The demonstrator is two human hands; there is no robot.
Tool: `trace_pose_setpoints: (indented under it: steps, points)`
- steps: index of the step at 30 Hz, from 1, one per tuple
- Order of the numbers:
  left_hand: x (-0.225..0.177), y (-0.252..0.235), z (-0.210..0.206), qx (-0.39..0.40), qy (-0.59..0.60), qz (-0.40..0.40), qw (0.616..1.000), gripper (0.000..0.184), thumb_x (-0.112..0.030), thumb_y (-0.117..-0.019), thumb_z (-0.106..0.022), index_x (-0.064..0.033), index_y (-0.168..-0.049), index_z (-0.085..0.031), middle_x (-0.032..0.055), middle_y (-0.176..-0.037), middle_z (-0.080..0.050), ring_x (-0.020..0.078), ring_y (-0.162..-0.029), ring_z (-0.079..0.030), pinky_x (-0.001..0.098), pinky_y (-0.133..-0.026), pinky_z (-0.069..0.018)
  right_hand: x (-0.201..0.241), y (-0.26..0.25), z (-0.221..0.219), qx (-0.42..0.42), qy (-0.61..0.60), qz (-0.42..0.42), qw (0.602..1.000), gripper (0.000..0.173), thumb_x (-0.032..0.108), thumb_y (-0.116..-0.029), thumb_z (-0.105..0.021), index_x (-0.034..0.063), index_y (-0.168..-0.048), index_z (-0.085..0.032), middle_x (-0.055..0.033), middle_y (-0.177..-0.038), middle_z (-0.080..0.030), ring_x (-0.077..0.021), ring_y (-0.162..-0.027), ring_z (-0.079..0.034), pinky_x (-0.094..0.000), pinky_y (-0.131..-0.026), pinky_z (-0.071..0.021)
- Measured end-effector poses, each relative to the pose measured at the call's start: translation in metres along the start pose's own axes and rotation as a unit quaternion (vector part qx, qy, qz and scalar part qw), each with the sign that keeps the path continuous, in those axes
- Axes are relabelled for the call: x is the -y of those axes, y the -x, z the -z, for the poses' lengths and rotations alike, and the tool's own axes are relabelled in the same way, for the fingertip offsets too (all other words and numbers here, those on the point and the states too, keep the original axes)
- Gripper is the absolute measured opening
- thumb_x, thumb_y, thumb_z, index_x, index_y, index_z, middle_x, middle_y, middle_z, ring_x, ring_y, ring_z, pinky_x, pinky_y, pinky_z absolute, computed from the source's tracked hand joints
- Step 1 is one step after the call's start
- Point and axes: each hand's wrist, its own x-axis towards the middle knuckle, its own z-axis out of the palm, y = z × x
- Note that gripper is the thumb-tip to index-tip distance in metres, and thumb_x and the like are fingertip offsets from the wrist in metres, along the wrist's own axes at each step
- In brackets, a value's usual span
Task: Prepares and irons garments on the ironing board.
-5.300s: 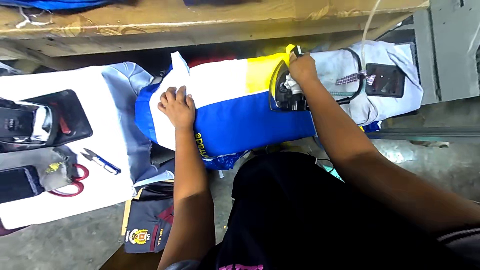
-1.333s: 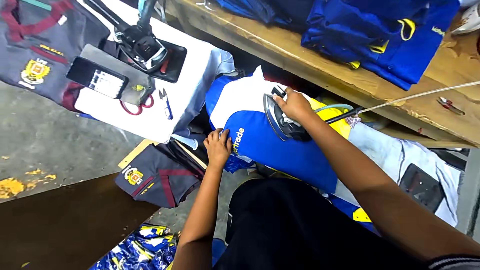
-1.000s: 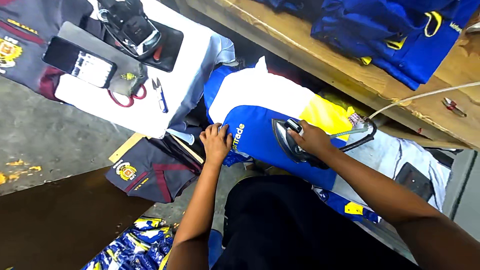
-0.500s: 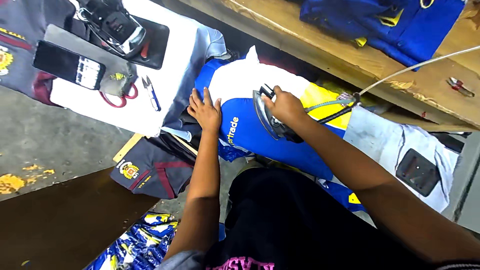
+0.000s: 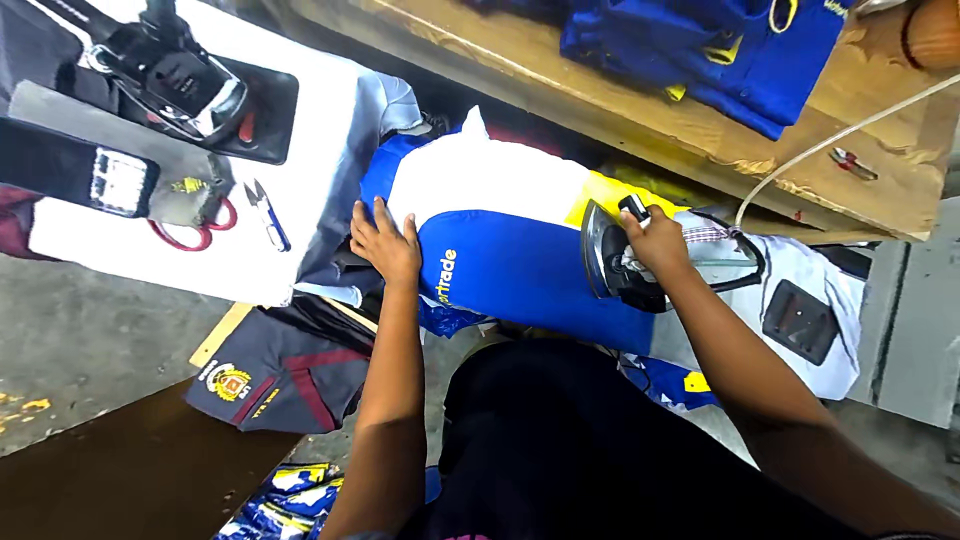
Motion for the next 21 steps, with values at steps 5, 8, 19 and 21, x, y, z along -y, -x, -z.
trace_pose_setpoints:
  steps: [5,8,19,21]
  points:
    - [0.0,0.001,0.0,0.001,0.006,0.018,1.0,0.067,-0.055,-0.1023,-0.045,-0.0094,-0.151,-0.05,0.0253,-0.161,-0.036,0.0457,-0.148,-0.034,0.0651,-0.115,-0.0248,0.039,-0.034,0.008,0.004,-0.016,0.02,1.0,0.063,0.051,-0.1074,-0.046,-0.0028,-0.14,-0.053,-0.0324,-0.118,-0.066,-0.0494,-0.112,-0.065,-0.0673,-0.093,-0.0491]
    - [0.0,0.0,0.0,0.006,-0.002,0.024,1.0,0.066,-0.054,-0.1028,-0.044,-0.01,-0.151,-0.05,0.0249,-0.161,-0.036,0.0449,-0.148,-0.034,0.0645,-0.115,-0.0254,0.047,-0.041,0.008,0.002,-0.024,0.026,0.999,0.062,0.052,-0.1071,-0.046,0.0011,-0.142,-0.053,-0.0291,-0.12,-0.066,-0.0467,-0.114,-0.065,-0.0654,-0.093,-0.0499]
    - [-0.004,0.002,0.004,0.015,0.014,0.049,0.999,0.066,-0.053,-0.1025,-0.046,-0.0086,-0.151,-0.05,0.0253,-0.16,-0.037,0.0457,-0.147,-0.034,0.0652,-0.116,-0.0245,0.034,-0.024,-0.001,0.015,-0.027,0.05,0.998,0.06,0.051,-0.1072,-0.047,-0.0016,-0.136,-0.055,-0.0292,-0.113,-0.068,-0.0469,-0.107,-0.067,-0.0664,-0.089,-0.05]
    - [-0.005,0.002,0.004,0.019,0.009,0.05,0.999,0.066,-0.053,-0.1028,-0.046,-0.0091,-0.152,-0.049,0.0245,-0.16,-0.037,0.0448,-0.147,-0.034,0.065,-0.116,-0.0244,0.036,-0.025,0.0,0.014,-0.027,0.054,0.998,0.061,0.051,-0.1075,-0.045,-0.0011,-0.138,-0.054,-0.0287,-0.114,-0.067,-0.0464,-0.108,-0.067,-0.0659,-0.09,-0.0501]
